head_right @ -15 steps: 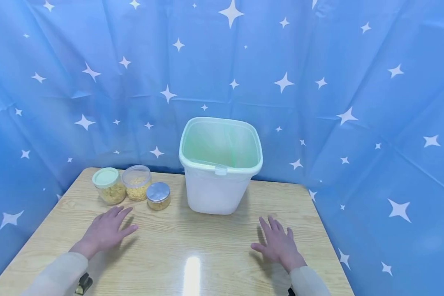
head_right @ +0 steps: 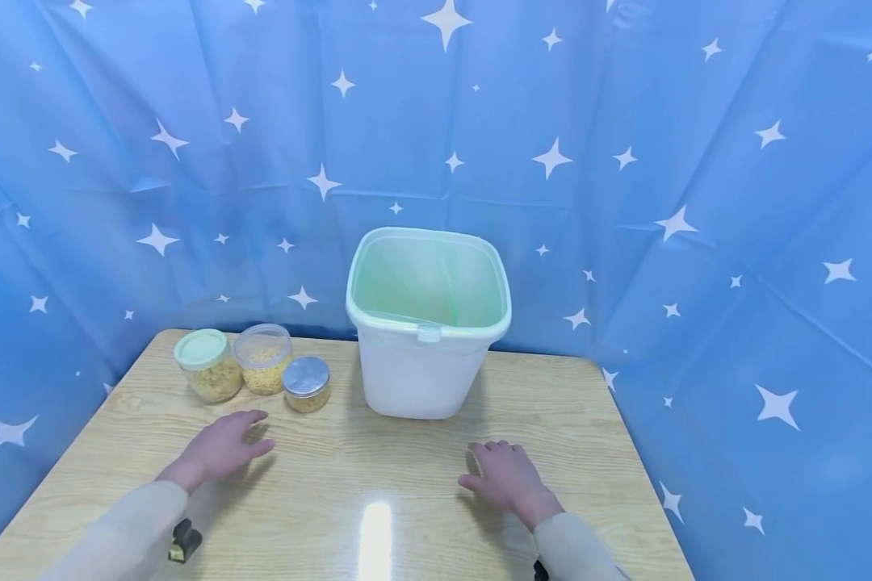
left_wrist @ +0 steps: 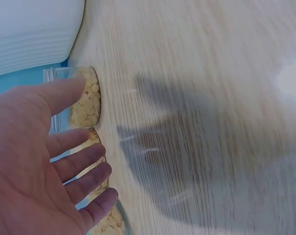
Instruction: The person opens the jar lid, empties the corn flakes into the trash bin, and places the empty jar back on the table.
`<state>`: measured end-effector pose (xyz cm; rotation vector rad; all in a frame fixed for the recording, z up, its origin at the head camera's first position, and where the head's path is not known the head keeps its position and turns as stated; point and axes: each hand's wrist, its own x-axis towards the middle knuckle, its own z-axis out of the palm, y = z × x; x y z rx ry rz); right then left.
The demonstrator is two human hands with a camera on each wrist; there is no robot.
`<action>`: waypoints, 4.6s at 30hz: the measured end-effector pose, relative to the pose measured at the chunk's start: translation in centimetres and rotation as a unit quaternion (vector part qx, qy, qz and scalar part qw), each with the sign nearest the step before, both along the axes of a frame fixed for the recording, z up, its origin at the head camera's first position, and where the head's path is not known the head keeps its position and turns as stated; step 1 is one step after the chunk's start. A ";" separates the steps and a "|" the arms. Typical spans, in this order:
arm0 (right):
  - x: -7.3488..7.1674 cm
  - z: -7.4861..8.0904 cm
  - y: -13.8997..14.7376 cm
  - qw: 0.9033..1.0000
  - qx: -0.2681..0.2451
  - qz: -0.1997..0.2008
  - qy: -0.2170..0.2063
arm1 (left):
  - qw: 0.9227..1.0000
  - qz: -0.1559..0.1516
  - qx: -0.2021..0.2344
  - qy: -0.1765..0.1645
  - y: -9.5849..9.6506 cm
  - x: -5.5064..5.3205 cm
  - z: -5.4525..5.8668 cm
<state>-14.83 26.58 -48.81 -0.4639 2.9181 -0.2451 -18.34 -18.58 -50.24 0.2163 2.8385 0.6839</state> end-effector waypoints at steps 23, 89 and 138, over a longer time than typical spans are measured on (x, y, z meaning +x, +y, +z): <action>-1.7 -0.6 -8.2 0.995 0.005 0.102 0.020 | 0.976 0.107 0.163 -0.094 2.9 -5.2 -1.7; -2.4 1.2 -10.1 0.995 -0.036 0.092 -0.006 | 0.974 0.021 0.223 -0.009 7.0 -2.1 -1.7; -2.0 1.7 -10.0 0.992 -0.113 0.053 -0.030 | 0.970 -0.203 0.120 0.053 13.2 0.5 -1.1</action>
